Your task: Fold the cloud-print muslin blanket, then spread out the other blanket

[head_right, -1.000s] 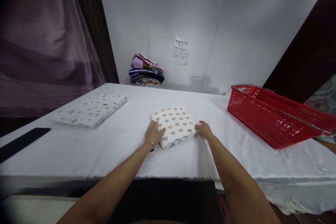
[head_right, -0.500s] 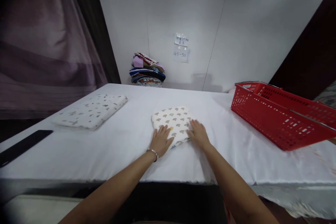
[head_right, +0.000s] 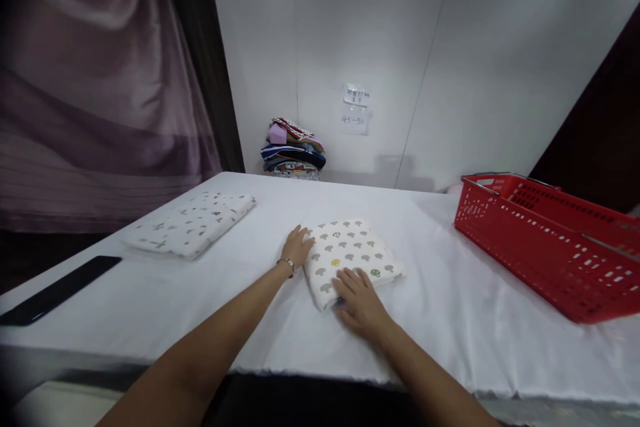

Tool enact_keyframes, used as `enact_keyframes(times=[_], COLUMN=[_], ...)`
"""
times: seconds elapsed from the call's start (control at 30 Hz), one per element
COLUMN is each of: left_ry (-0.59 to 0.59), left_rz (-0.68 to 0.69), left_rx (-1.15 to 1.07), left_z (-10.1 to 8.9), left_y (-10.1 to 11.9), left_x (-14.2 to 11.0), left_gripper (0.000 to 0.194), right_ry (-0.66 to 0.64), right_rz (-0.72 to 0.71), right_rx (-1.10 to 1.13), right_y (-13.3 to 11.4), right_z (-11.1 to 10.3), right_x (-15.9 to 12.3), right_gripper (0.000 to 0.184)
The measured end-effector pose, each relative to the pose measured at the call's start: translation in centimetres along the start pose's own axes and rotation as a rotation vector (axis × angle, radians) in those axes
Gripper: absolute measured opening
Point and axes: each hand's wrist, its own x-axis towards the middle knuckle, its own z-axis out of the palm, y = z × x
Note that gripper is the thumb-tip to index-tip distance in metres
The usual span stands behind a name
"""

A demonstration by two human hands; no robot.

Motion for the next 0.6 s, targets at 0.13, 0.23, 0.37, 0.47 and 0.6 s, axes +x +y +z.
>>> enact_keyframes(times=[0.13, 0.23, 0.37, 0.47, 0.6], left_ry=[-0.125, -0.155, -0.224, -0.307, -0.285], left_rz=[-0.046, -0.070, -0.092, -0.063, -0.010], left_rx=[-0.025, -0.013, 0.007, 0.013, 0.005], left_z=[-0.1, -0.9, -2.4, -3.4, -4.4], left_y=[-0.2, -0.2, -0.9, -1.6, -0.9], left_x=[2.9, 3.4, 0.6, -3.7, -7.6], left_gripper=[0.042, 0.034, 0.023, 0.017, 0.024], right_ry=[0.014, 0.035, 0.051, -0.002, -0.090], right_rz=[0.001, 0.019, 0.001, 0.033, 0.238], right_rx=[-0.033, -0.041, -0.021, 0.012, 0.140], right_y=[-1.8, -1.7, 0.4, 3.0, 4.3], right_z=[1.3, 1.6, 0.2, -1.5, -3.7], right_x=[1.7, 2.7, 0.1, -4.5, -7.6], right_gripper=[0.059, 0.058, 0.049, 0.049, 0.058])
